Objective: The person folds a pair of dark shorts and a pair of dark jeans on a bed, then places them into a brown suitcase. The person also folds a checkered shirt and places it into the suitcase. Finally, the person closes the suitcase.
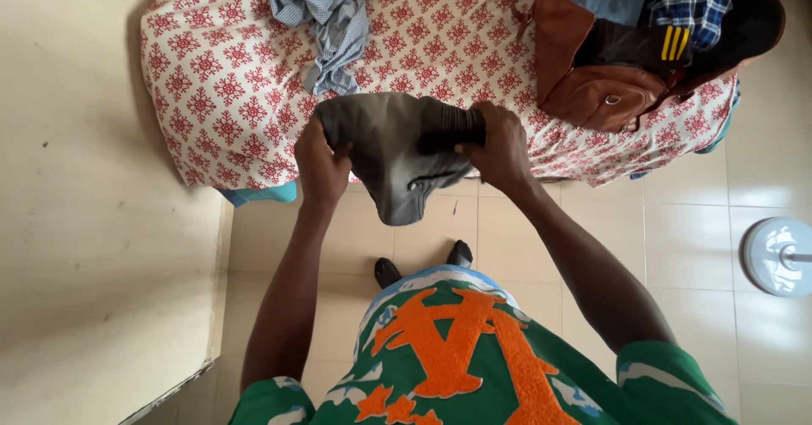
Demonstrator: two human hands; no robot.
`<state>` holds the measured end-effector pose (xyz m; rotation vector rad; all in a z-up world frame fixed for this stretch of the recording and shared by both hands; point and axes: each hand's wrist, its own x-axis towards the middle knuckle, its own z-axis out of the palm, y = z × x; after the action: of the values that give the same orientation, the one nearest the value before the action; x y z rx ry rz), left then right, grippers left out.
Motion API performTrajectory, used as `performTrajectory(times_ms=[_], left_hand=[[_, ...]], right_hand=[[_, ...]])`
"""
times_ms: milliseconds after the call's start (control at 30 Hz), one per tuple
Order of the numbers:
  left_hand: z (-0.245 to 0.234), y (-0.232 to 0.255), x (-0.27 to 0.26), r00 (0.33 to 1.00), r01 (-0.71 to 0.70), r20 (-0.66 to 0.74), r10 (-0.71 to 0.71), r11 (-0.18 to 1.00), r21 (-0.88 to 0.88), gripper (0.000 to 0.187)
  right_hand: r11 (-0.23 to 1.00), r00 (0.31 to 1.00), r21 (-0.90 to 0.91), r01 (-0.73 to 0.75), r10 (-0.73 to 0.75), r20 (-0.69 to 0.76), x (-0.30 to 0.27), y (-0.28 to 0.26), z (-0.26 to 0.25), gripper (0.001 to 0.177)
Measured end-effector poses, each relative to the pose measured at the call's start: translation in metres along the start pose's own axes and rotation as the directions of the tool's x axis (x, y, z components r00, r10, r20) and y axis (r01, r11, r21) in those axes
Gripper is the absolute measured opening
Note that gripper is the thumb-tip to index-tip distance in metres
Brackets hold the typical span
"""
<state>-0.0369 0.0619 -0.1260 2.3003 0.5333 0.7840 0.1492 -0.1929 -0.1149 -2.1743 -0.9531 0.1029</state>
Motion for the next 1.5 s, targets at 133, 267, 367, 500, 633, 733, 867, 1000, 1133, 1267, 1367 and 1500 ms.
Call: performTrajectory(times_ms=[133, 267, 367, 500, 633, 733, 867, 1000, 1133, 1267, 1367, 1500], left_hand=[[0.001, 0.019, 0.002, 0.994, 0.095, -0.062, -0.094, 0.995, 0.018, 0.039], [-0.018, 0.050, 0.022, 0.974, -0.097, -0.184, 0.133, 0.977, 0.192, 0.047], [-0.013, 0.029, 0.028, 0.971, -0.194, -0.127, 0.201, 0.979, 0.065, 0.055], [0.007, 0.008, 0.032, 0.997, -0.006, -0.083, -0.006, 0.990, -0.138, 0.054], [0.026, 0.035, 0.043, 0.968, 0.102, -0.234, -0.091, 0.994, 0.035, 0.041], [0.056, 0.031, 0.043, 0.797, 0.525, 0.083, -0.599, 0.617, -0.587, 0.030], [0.095, 0.035, 0.044, 0.713, 0.645, 0.200, -0.672, 0.516, -0.564, 0.017], [0.126, 0.034, 0.047, 0.647, 0.698, 0.184, -0.740, 0.476, -0.535, 0.013], [0.121, 0.058, 0.062, 0.542, 0.769, 0.289, -0.789, 0.327, -0.548, 0.005], [0.128, 0.049, 0.071, 0.591, 0.740, 0.302, -0.748, 0.353, -0.573, 0.007], [0.134, 0.041, 0.080, 0.666, 0.720, 0.220, -0.712, 0.538, -0.437, 0.023], [0.138, 0.008, 0.107, 0.940, 0.339, 0.037, -0.339, 0.941, -0.003, 0.046]], right_hand=[[0.989, 0.999, -0.144, -0.026, 0.020, -0.046, 0.004, -0.006, -0.004, 0.042], [0.988, 0.981, -0.052, 0.143, -0.148, -0.122, 0.013, -0.015, -0.027, 0.044], [0.978, 0.997, 0.193, 0.079, -0.081, 0.000, 0.025, -0.004, -0.034, 0.043], [0.945, 0.994, 0.322, -0.057, 0.022, 0.110, 0.035, -0.011, -0.053, 0.037], [0.946, 0.950, 0.154, 0.284, -0.257, -0.177, 0.044, -0.004, -0.050, 0.046], [0.997, 0.989, -0.076, -0.009, -0.002, -0.145, 0.046, 0.014, -0.039, 0.040], [0.967, 0.966, -0.005, -0.256, 0.256, -0.021, 0.055, 0.054, -0.038, 0.044], [0.974, 0.984, 0.148, -0.174, 0.176, 0.002, 0.066, 0.097, -0.045, 0.054], [0.734, 0.938, 0.586, -0.344, 0.234, 0.257, 0.079, 0.140, -0.036, 0.052], [0.570, 0.898, 0.694, -0.440, 0.291, 0.330, 0.096, 0.155, -0.027, 0.045], [0.491, 0.882, 0.734, -0.469, 0.300, 0.363, 0.103, 0.157, -0.020, 0.048], [0.614, 0.927, 0.695, -0.374, 0.251, 0.277, 0.130, 0.149, -0.010, 0.061]])
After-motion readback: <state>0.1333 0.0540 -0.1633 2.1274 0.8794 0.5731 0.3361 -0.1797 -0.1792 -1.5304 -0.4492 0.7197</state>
